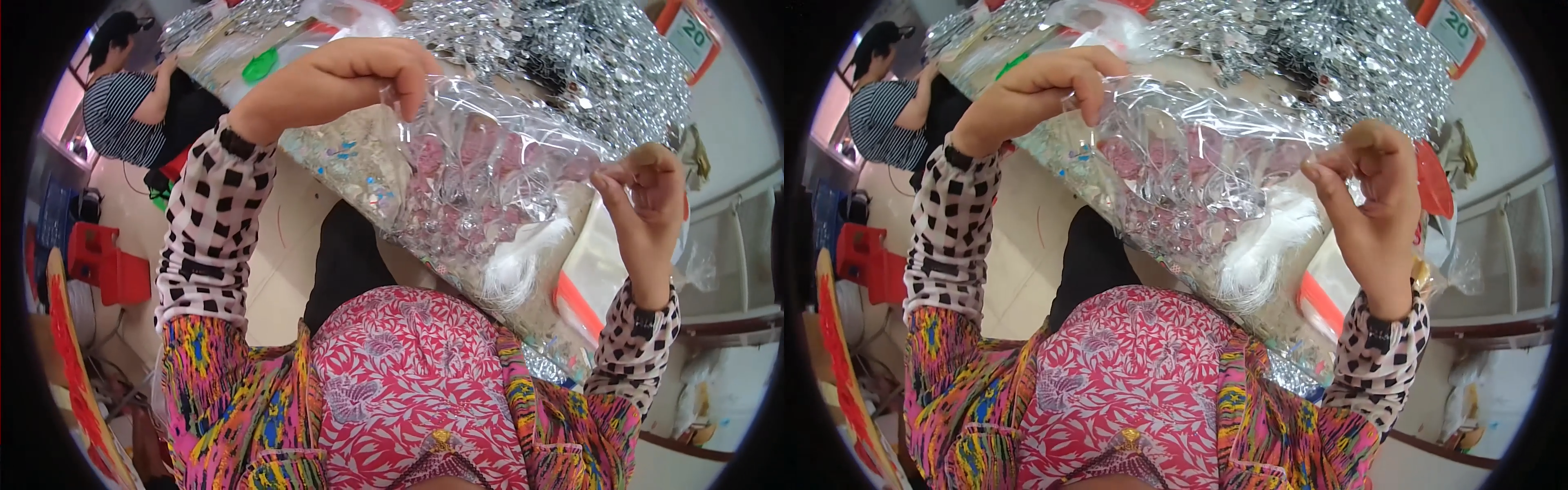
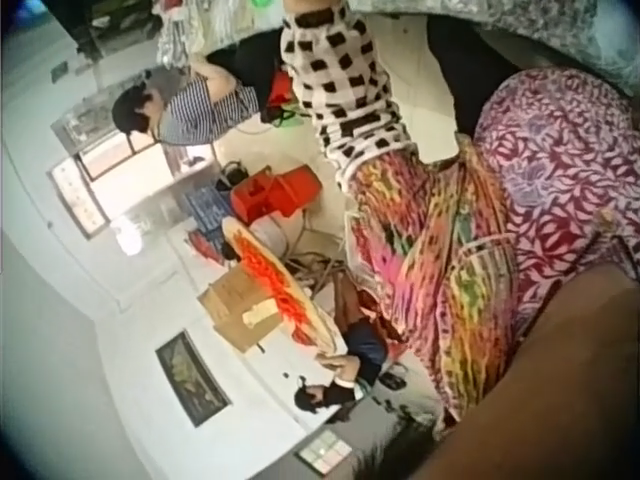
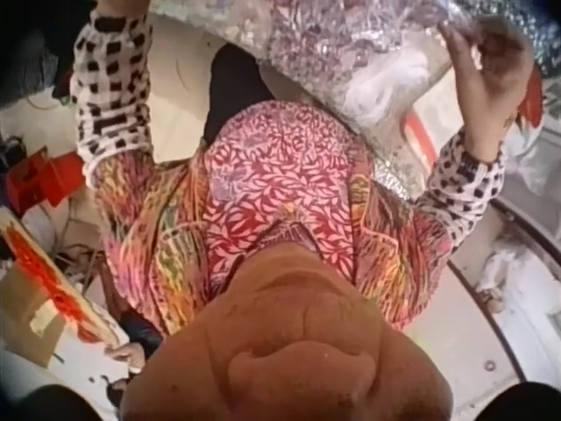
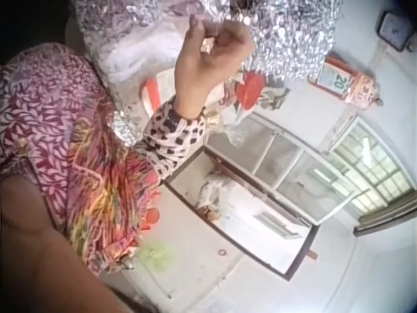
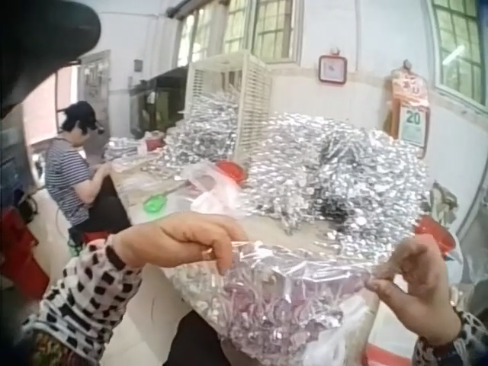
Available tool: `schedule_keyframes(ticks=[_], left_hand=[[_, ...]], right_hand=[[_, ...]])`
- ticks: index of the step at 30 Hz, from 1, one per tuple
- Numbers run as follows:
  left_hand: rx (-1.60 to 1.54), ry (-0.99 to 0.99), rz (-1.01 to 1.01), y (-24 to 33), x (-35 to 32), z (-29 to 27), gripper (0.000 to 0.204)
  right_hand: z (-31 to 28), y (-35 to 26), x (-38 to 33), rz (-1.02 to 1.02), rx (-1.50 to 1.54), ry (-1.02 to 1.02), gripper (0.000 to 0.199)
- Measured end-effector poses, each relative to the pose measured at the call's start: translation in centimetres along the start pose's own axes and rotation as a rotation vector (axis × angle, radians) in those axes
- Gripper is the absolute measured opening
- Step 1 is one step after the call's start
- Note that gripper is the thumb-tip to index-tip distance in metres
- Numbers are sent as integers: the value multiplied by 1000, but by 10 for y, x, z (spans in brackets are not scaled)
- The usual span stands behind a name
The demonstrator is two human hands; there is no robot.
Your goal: Packaging and sorting silver decorative chains into clear plastic bags at a workshop table.
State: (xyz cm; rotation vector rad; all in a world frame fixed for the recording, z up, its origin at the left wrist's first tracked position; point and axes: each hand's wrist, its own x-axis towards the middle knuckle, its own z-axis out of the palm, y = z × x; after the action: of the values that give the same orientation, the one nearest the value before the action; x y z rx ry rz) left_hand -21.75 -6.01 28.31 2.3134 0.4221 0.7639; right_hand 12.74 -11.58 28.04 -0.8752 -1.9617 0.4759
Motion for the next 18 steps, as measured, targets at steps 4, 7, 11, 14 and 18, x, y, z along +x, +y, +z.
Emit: schedule_keyframes(ticks=[4, 7, 11, 14, 18], left_hand=[[44, -52, -37, 7, -4, -2, 22], [4, -73, -165, 15, -7, -6, 22], [-147, -94, -133, 18, -14, -7, 16], [-157, -32, -123, 14, -13, 2, 12], [-138, 71, -154, -4, -9, 27, 20]], right_hand=[[4, -12, -7, 151, 127, 36, 48], [4, -14, -12, 179, 129, 16, 52], [5, -19, -16, 156, 122, 13, 53], [7, -22, -17, 169, 132, 36, 53], [7, -19, -17, 245, 229, 89, 55]])
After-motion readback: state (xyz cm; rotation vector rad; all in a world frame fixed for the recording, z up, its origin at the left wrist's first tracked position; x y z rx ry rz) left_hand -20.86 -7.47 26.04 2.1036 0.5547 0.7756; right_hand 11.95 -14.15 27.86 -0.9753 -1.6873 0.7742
